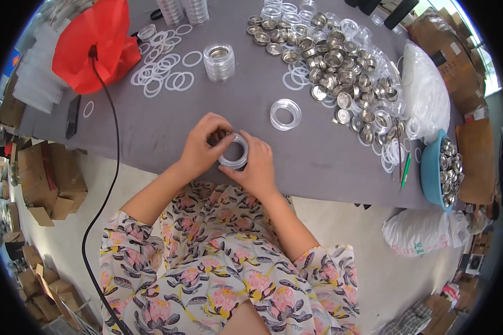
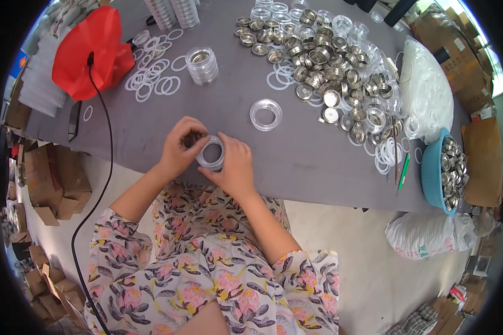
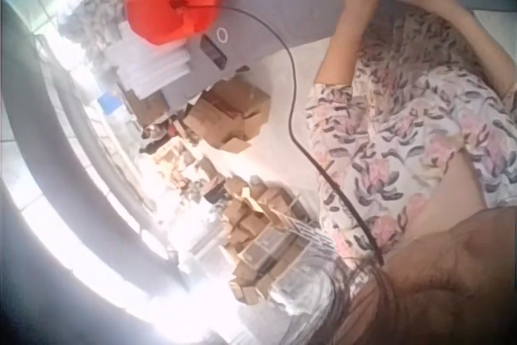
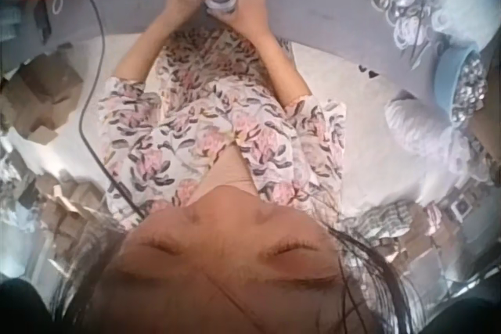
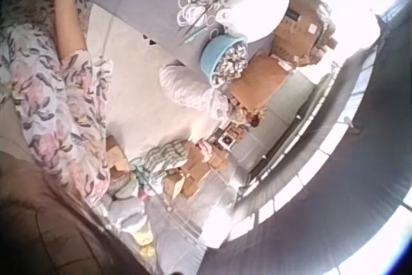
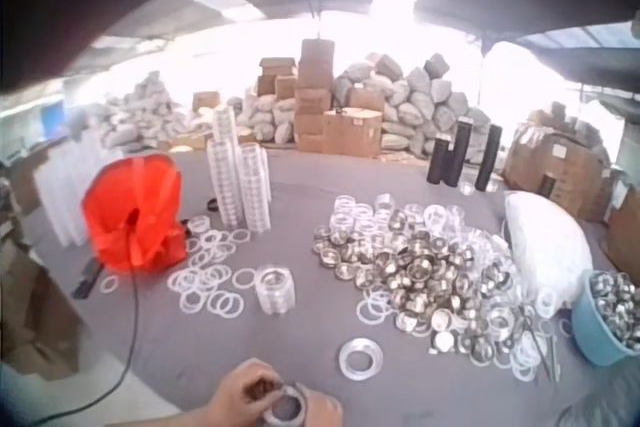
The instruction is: The person assembles small clear plastic containers by placing metal lids and white rubber gaskets into the bodies. They handle the components one at a time, stacking the finished units on the table. Later, they use a wooden stick to press the gaskets into place within the containers.
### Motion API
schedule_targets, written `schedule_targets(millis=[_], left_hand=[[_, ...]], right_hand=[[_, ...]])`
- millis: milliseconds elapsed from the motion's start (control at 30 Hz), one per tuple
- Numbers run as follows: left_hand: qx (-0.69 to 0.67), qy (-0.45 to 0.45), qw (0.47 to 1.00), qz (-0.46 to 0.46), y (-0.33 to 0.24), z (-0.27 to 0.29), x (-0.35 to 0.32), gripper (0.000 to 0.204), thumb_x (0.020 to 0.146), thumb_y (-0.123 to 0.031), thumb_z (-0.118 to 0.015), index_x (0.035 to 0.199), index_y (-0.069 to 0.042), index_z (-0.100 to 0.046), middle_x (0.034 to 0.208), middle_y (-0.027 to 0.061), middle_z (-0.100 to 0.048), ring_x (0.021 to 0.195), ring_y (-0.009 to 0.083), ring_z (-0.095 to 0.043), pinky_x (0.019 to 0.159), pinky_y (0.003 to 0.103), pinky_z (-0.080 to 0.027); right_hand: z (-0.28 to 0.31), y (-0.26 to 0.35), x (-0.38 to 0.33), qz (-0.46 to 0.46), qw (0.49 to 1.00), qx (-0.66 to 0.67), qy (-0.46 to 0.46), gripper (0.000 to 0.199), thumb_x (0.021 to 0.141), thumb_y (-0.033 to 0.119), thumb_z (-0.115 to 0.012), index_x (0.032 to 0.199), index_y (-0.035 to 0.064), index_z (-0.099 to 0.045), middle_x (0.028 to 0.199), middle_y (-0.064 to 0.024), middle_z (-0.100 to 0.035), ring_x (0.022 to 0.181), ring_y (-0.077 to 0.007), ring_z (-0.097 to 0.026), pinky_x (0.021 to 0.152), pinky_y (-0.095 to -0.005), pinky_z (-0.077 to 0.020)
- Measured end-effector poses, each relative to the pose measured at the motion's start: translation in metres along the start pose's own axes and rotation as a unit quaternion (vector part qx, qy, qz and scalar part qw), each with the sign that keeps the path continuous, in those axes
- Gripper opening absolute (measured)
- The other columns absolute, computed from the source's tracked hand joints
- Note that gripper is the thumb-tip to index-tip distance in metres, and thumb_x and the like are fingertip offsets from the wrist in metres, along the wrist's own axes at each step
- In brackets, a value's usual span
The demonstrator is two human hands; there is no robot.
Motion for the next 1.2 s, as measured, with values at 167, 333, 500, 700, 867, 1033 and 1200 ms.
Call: schedule_targets(millis=[167, 333, 500, 700, 867, 1033, 1200], left_hand=[[0.039, 0.011, 0.995, -0.091, -0.019, 0.004, -0.020, 0.032, 0.072, 0.004, -0.067, 0.101, -0.005, -0.057, 0.094, 0.0072, -0.056, 0.083, 0.0195, -0.058, 0.071, 0.030, -0.049], [0.116, 0.228, 0.950, -0.180, -0.039, -0.031, -0.022, 0.040, 0.074, -0.004, -0.061, 0.112, -0.009, -0.053, 0.095, 0.0111, -0.056, 0.087, 0.0308, -0.058, 0.073, 0.041, -0.048], [0.153, 0.234, 0.945, -0.168, -0.027, -0.026, -0.031, 0.037, 0.075, -0.010, -0.061, 0.111, -0.008, -0.053, 0.100, 0.0106, -0.057, 0.093, 0.0282, -0.056, 0.084, 0.041, -0.044], [0.258, 0.216, 0.928, -0.163, -0.025, -0.027, -0.037, 0.025, 0.078, -0.014, -0.062, 0.102, -0.010, -0.058, 0.107, 0.0080, -0.058, 0.114, 0.0236, -0.049, 0.104, 0.048, -0.030], [0.302, 0.225, 0.917, -0.133, -0.016, -0.028, -0.042, 0.025, 0.078, -0.015, -0.063, 0.102, -0.013, -0.059, 0.107, 0.0041, -0.059, 0.119, 0.0220, -0.046, 0.108, 0.053, -0.024], [0.156, 0.206, 0.961, -0.095, -0.012, -0.020, -0.033, 0.022, 0.079, -0.010, -0.062, 0.101, -0.009, -0.063, 0.099, 0.0060, -0.061, 0.108, 0.0225, -0.053, 0.098, 0.043, -0.036], [-0.110, 0.047, 0.989, 0.090, 0.012, 0.013, -0.013, 0.019, 0.083, -0.005, -0.060, 0.101, -0.004, -0.065, 0.094, 0.0069, -0.062, 0.093, 0.0176, -0.056, 0.084, 0.030, -0.043]], right_hand=[[-0.006, -0.004, 0.000, -0.017, 1.000, 0.007, 0.020, 0.078, 0.059, 0.029, -0.081, 0.124, 0.0026, -0.045, 0.116, -0.0143, -0.054, 0.109, -0.0333, -0.050, 0.095, -0.0446, -0.0347], [-0.006, -0.007, -0.001, -0.001, 0.999, -0.023, 0.021, 0.075, 0.061, 0.027, -0.079, 0.124, 0.0026, -0.047, 0.119, -0.0145, -0.054, 0.109, -0.0338, -0.050, 0.096, -0.0446, -0.0345], [-0.008, -0.003, -0.003, -0.020, 0.999, -0.020, 0.016, 0.078, 0.058, 0.025, -0.080, 0.125, 0.0024, -0.046, 0.119, -0.0138, -0.054, 0.109, -0.0336, -0.050, 0.097, -0.0447, -0.0341], [-0.005, -0.002, -0.004, -0.001, 1.000, -0.015, 0.009, 0.080, 0.057, 0.023, -0.080, 0.126, 0.0019, -0.045, 0.118, -0.0139, -0.054, 0.109, -0.0332, -0.050, 0.096, -0.0440, -0.0355], [-0.004, 0.000, -0.003, 0.003, 0.999, -0.037, 0.013, 0.083, 0.058, 0.023, -0.080, 0.128, 0.0013, -0.042, 0.118, -0.0136, -0.054, 0.111, -0.0315, -0.049, 0.097, -0.0434, -0.0346], [-0.002, 0.003, 0.000, -0.004, 0.999, -0.042, 0.001, 0.091, 0.057, 0.024, -0.081, 0.132, -0.0021, -0.037, 0.118, -0.0133, -0.053, 0.112, -0.0306, -0.048, 0.099, -0.0449, -0.0330], [-0.001, 0.000, 0.001, -0.013, 0.999, -0.029, 0.002, 0.091, 0.057, 0.027, -0.082, 0.131, -0.0016, -0.038, 0.118, -0.0144, -0.053, 0.113, -0.0308, -0.047, 0.099, -0.0465, -0.0322]])
Point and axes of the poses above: each hand's wrist, its own x-axis towards the middle knuckle, its own z-axis out of the back of the hand, y = z × x, the point moved 8 cm from there along x, towards the middle knuckle
